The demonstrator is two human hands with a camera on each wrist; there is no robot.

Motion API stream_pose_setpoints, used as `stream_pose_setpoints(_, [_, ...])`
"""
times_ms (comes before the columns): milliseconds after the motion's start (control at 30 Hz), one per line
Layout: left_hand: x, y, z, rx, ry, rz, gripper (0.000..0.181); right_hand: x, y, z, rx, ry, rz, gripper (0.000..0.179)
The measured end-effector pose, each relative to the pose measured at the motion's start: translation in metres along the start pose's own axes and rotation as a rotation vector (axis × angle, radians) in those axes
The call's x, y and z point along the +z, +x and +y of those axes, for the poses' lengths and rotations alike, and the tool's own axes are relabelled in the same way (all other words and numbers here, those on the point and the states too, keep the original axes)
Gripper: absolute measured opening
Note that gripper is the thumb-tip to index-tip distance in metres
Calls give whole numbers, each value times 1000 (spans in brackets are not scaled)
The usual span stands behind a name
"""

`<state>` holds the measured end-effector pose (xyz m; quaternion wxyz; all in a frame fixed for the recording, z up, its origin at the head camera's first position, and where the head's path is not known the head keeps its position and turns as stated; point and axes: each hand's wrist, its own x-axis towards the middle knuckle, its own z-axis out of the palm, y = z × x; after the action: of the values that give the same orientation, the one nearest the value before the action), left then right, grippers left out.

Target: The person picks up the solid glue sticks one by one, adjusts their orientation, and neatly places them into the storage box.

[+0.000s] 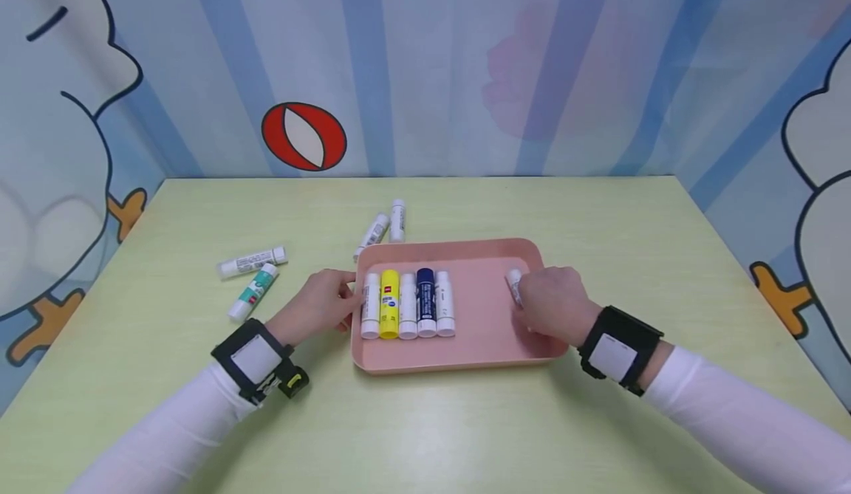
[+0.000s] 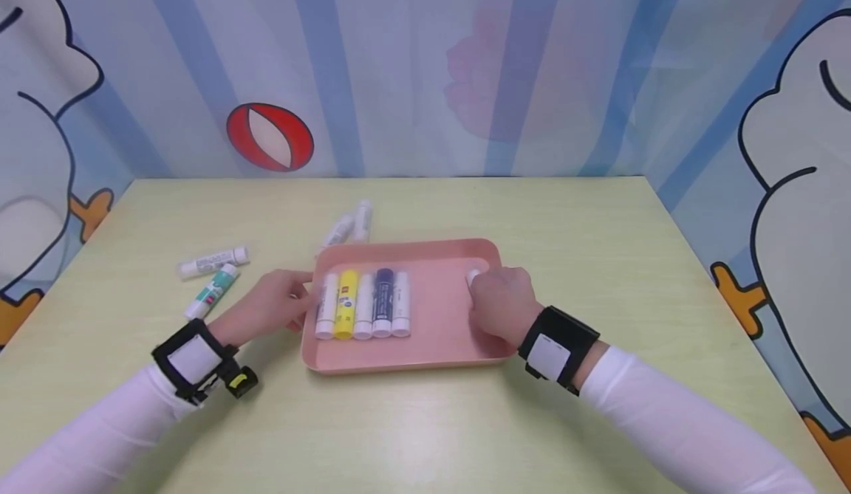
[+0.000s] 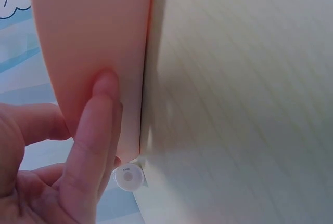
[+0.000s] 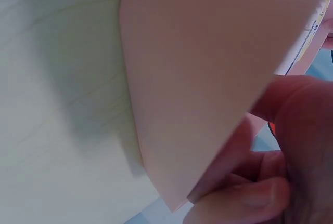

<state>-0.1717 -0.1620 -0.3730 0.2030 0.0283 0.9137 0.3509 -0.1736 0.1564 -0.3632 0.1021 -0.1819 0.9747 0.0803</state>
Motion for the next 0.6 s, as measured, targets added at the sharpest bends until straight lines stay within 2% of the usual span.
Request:
stream_pose_setpoints(367, [0,1,-1,-8,0,-1,45,1,-1,1,-20,-11,5,23])
stream_pose_setpoints(600, [0,1,-2,-5,-6,-3,43,1,-2,2,-2,-30,21,21])
